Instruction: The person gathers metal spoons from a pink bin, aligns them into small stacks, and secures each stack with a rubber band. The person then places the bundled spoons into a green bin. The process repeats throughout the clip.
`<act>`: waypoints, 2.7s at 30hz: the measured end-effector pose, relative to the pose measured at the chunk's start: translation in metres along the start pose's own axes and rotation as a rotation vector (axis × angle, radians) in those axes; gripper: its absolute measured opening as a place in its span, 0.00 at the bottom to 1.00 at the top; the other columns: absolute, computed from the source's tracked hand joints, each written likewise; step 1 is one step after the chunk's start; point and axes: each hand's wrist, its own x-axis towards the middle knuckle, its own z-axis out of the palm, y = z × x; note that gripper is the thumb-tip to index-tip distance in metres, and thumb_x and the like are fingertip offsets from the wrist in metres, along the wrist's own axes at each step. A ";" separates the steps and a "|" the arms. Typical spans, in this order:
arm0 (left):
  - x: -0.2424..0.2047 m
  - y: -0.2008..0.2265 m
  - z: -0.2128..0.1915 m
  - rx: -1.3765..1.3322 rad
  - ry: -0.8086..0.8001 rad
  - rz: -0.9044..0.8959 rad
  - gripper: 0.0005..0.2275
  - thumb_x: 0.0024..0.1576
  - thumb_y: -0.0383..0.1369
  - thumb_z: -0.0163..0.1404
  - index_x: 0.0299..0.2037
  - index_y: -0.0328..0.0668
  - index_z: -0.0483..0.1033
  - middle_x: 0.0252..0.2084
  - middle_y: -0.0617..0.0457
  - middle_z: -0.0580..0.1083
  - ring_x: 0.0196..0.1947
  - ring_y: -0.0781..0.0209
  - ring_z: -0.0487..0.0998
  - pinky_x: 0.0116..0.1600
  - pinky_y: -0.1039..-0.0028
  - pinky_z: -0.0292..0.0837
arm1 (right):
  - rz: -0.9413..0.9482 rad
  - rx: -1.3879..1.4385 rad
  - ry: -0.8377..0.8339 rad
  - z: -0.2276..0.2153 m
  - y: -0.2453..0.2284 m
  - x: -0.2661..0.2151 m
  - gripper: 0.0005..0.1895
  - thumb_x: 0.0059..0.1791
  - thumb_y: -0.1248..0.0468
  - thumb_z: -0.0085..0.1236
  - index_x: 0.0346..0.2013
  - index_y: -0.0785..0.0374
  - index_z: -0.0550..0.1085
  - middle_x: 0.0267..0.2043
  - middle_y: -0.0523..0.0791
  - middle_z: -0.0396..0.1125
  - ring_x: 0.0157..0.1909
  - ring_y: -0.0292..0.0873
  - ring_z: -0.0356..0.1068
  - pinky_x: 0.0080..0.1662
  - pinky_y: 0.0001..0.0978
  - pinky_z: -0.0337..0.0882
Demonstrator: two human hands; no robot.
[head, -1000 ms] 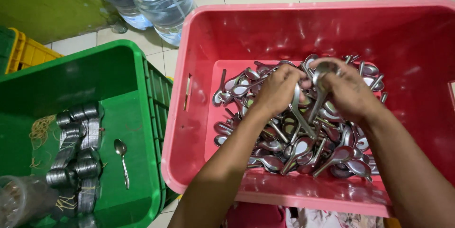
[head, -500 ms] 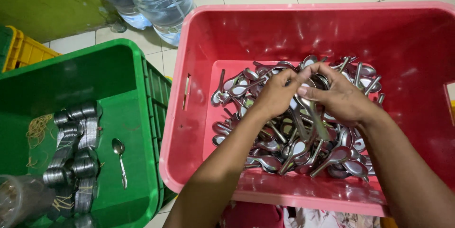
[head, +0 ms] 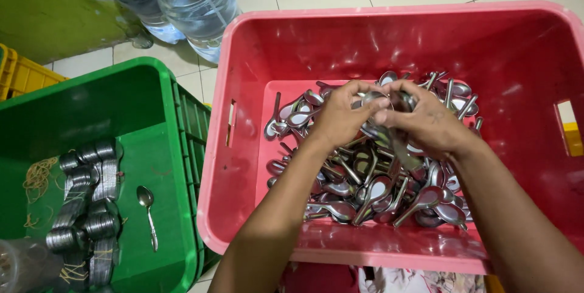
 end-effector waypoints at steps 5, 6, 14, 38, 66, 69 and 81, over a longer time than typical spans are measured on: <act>0.006 -0.003 0.002 0.232 0.086 -0.076 0.17 0.58 0.51 0.55 0.42 0.46 0.76 0.24 0.57 0.74 0.24 0.69 0.70 0.29 0.79 0.60 | 0.005 -0.113 -0.074 -0.003 -0.004 -0.003 0.21 0.48 0.66 0.58 0.55 0.70 0.72 0.51 0.63 0.66 0.55 0.66 0.65 0.57 0.63 0.66; 0.011 -0.008 0.002 0.221 0.105 -0.079 0.19 0.60 0.54 0.51 0.41 0.48 0.76 0.22 0.59 0.71 0.22 0.69 0.69 0.28 0.79 0.57 | 0.034 -0.092 -0.061 -0.005 -0.001 -0.002 0.20 0.50 0.67 0.53 0.57 0.68 0.72 0.44 0.61 0.67 0.47 0.62 0.68 0.53 0.60 0.69; -0.010 0.032 0.007 0.409 0.235 0.051 0.20 0.66 0.50 0.42 0.29 0.46 0.75 0.23 0.52 0.76 0.27 0.60 0.75 0.36 0.72 0.69 | -0.042 0.317 0.058 -0.002 0.016 0.008 0.18 0.49 0.73 0.50 0.53 0.66 0.68 0.38 0.49 0.57 0.28 0.42 0.62 0.26 0.30 0.65; -0.001 -0.164 -0.149 2.111 -0.371 0.130 0.12 0.62 0.34 0.46 0.55 0.57 0.75 0.50 0.52 0.72 0.53 0.50 0.73 0.44 0.62 0.75 | -0.106 -0.003 -0.138 -0.015 0.012 0.015 0.14 0.52 0.76 0.46 0.52 0.74 0.73 0.41 0.60 0.75 0.37 0.53 0.79 0.31 0.37 0.82; -0.029 0.042 0.027 0.562 -0.062 -0.017 0.14 0.54 0.45 0.60 0.41 0.46 0.82 0.31 0.44 0.81 0.37 0.50 0.82 0.43 0.60 0.76 | -0.264 0.286 0.164 -0.014 -0.006 0.006 0.21 0.41 0.66 0.74 0.42 0.65 0.72 0.25 0.47 0.64 0.23 0.38 0.65 0.21 0.24 0.65; -0.020 0.038 0.031 0.451 -0.102 -0.104 0.13 0.56 0.45 0.58 0.39 0.46 0.83 0.30 0.47 0.82 0.36 0.54 0.82 0.47 0.65 0.76 | -0.240 0.410 0.204 -0.022 0.032 0.030 0.16 0.49 0.67 0.64 0.48 0.63 0.68 0.32 0.44 0.62 0.29 0.38 0.66 0.27 0.29 0.75; 0.006 -0.114 -0.107 1.374 -0.164 -0.595 0.16 0.58 0.40 0.50 0.54 0.44 0.78 0.51 0.43 0.79 0.56 0.39 0.79 0.56 0.50 0.75 | -0.195 0.400 0.248 -0.020 0.005 0.013 0.12 0.52 0.75 0.52 0.49 0.62 0.70 0.34 0.49 0.67 0.25 0.36 0.64 0.24 0.25 0.67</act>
